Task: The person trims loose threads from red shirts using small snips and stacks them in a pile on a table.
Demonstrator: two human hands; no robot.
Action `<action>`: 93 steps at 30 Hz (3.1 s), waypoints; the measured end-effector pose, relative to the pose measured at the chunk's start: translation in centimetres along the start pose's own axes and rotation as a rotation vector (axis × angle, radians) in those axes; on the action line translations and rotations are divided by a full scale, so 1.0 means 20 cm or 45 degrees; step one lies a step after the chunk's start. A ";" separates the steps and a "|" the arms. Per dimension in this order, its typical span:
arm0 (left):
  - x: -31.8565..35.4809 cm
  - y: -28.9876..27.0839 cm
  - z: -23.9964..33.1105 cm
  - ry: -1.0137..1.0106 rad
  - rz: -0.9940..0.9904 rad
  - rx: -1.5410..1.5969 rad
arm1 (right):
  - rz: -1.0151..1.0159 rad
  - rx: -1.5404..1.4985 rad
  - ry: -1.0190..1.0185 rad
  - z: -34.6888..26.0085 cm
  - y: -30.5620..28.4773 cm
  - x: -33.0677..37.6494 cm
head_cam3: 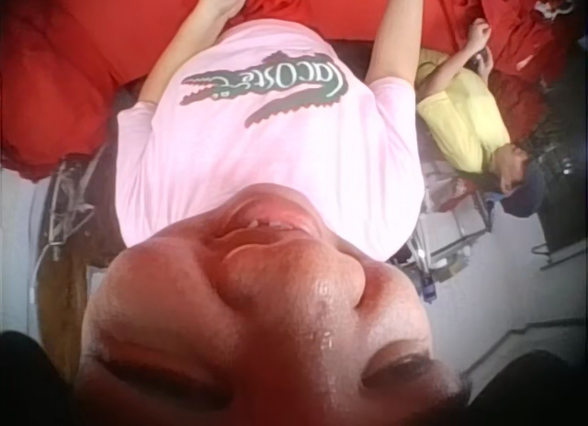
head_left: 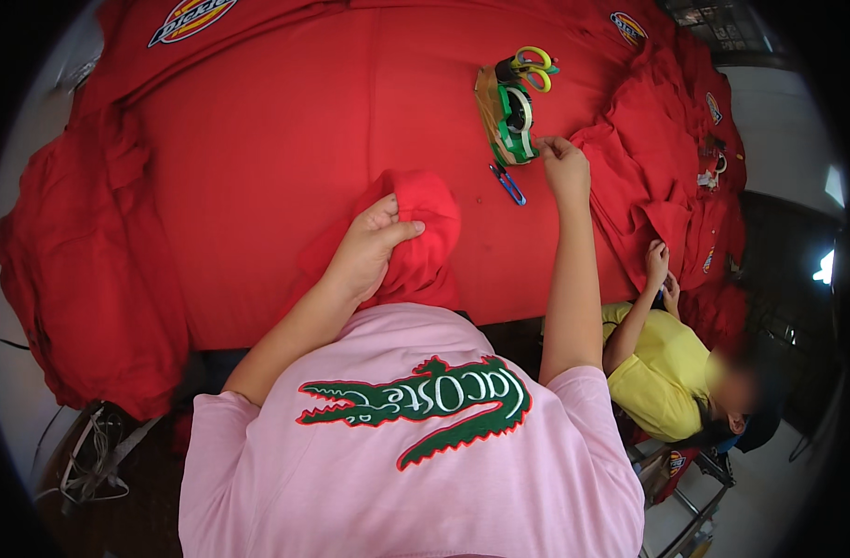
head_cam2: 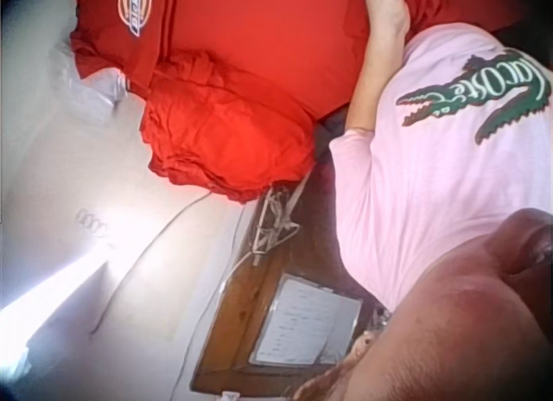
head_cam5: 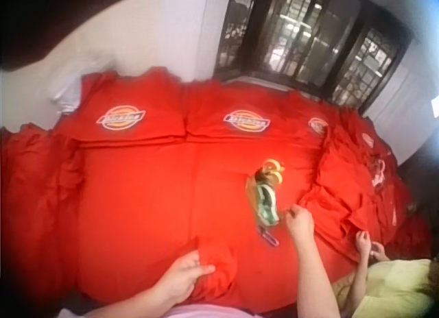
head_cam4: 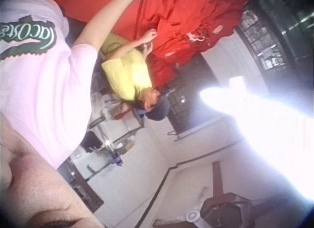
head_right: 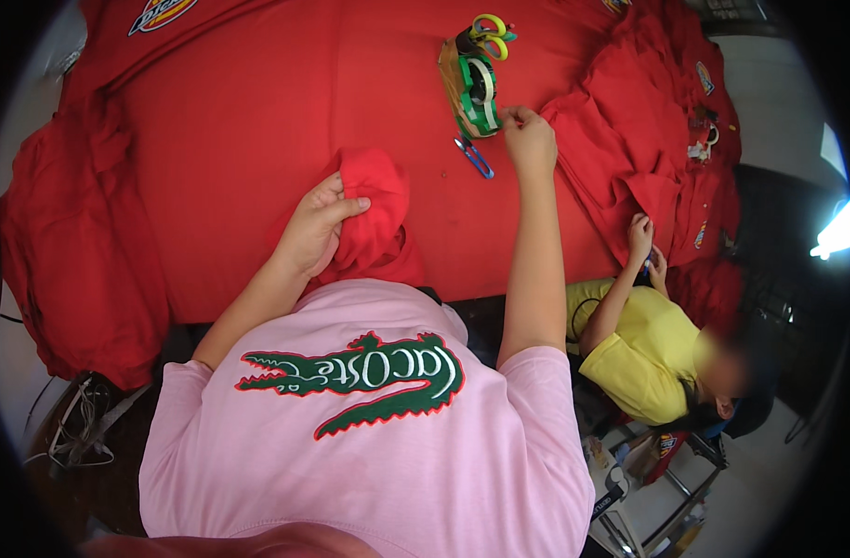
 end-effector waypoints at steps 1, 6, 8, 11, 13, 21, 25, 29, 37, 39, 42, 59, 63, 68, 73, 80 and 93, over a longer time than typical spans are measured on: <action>0.00 0.01 0.01 0.002 0.002 -0.005 | -0.051 -0.011 -0.013 0.03 0.02 -0.01; -0.01 0.01 0.01 0.012 -0.011 -0.016 | -0.099 -0.041 -0.075 0.00 0.03 -0.01; -0.02 0.00 0.00 0.011 -0.008 -0.018 | -0.033 -0.098 -0.040 -0.02 0.00 0.00; -0.02 -0.01 -0.01 0.005 -0.023 -0.013 | 0.065 -0.166 0.070 -0.13 -0.01 0.07; -0.02 0.01 0.02 0.005 -0.026 -0.007 | 0.077 -0.120 0.128 -0.16 -0.01 0.11; -0.05 0.02 -0.01 -0.010 -0.031 0.018 | 0.109 -0.546 0.068 0.04 0.08 0.15; -0.06 0.01 -0.02 -0.007 -0.018 0.035 | 0.145 -0.435 -0.031 -0.01 0.08 0.21; -0.07 0.03 -0.02 -0.001 -0.030 0.059 | 0.206 -0.493 -0.083 0.01 0.09 0.23; -0.06 0.04 0.00 -0.008 -0.021 0.029 | 0.395 -0.565 -0.224 0.05 0.15 0.23; -0.06 0.04 0.01 -0.028 -0.038 0.032 | 0.331 -0.642 -0.129 0.15 0.17 0.17; -0.03 0.08 0.02 -0.030 -0.053 0.024 | 0.262 -1.146 0.079 0.30 0.23 0.13; 0.14 0.25 0.06 0.062 -0.222 0.054 | -0.517 -0.355 -0.714 -0.98 -0.08 0.96; 0.16 0.22 0.01 0.060 -0.194 0.016 | -0.507 -0.226 -0.798 -1.00 -0.08 1.01; 0.17 0.22 -0.02 0.085 -0.199 0.029 | -0.402 -0.102 -0.875 -1.02 -0.07 1.05; 0.19 0.20 -0.01 0.071 -0.211 -0.044 | -0.475 -0.005 -0.508 -0.99 -0.03 1.01; 0.29 0.18 0.12 0.087 -0.170 0.128 | -0.380 0.150 -0.295 -0.62 -0.01 0.85; 0.32 0.18 0.17 0.281 -0.132 0.178 | -1.161 -0.398 -0.234 -0.42 0.38 1.30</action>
Point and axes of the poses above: each hand's wrist, its own x-axis away from the middle knuckle, its own y-axis out of the palm, z = x × y, the point moved 5 cm from there along -x, towards the middle knuckle, and after that the axes turned 15 degrees about -x, right-handed, at the moved point
